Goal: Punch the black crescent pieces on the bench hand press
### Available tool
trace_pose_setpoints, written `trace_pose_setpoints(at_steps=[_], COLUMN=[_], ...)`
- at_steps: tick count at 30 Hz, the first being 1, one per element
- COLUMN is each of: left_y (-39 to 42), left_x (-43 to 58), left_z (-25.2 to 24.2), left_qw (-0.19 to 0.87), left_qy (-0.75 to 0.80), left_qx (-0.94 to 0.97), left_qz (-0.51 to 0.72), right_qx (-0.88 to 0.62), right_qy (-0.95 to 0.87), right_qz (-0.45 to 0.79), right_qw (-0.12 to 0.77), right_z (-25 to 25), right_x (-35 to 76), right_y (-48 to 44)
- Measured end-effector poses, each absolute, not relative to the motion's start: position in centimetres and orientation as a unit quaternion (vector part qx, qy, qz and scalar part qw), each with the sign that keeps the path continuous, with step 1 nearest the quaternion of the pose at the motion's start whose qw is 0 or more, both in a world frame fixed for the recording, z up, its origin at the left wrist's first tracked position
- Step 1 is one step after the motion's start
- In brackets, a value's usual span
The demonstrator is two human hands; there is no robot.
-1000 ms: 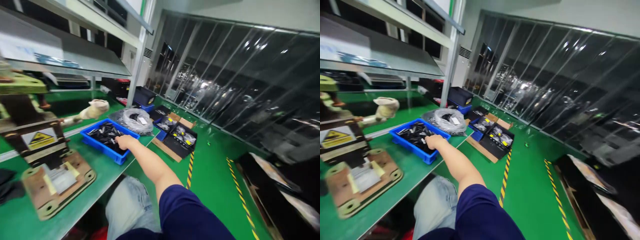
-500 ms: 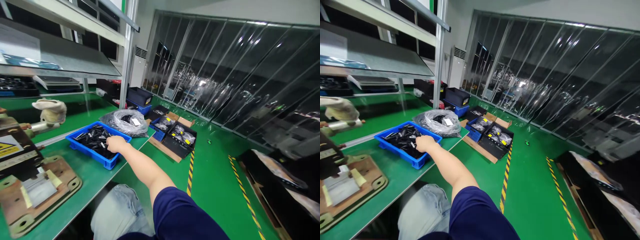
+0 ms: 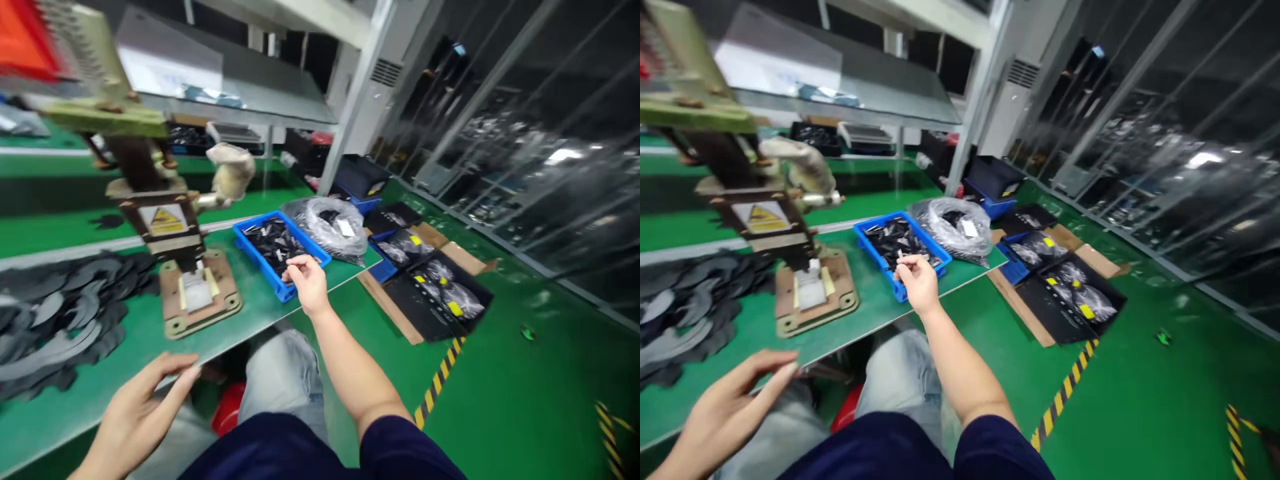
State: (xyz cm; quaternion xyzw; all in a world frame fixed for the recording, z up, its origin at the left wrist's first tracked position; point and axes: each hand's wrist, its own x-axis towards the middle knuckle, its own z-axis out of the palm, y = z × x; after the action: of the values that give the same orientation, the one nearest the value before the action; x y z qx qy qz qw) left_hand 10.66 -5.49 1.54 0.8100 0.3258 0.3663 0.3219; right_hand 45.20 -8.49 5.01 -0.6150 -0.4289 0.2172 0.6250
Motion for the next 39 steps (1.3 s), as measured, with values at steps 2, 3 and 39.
trace_pose_setpoints(at_steps=[2, 3, 39], left_y=[-5.4, -5.3, -2.0], left_x=[12.2, 12.9, 12.8], left_z=[2.4, 2.8, 2.7], left_qw=[0.367, 0.383, 0.706], left_qy=[0.32, 0.312, 0.302], left_qx=[0.793, 0.788, 0.584], left_qz=[0.366, 0.369, 0.266], right_qx=[-0.563, -0.538, -0.482], right_qy=[-0.408, -0.398, -0.59], right_qz=[0.297, 0.338, 0.484], right_qw=[0.655, 0.661, 0.43], right_z=[3.7, 3.1, 4.4], right_x=[41.5, 39.7, 35.2], right_y=[-9.6, -10.1, -8.2])
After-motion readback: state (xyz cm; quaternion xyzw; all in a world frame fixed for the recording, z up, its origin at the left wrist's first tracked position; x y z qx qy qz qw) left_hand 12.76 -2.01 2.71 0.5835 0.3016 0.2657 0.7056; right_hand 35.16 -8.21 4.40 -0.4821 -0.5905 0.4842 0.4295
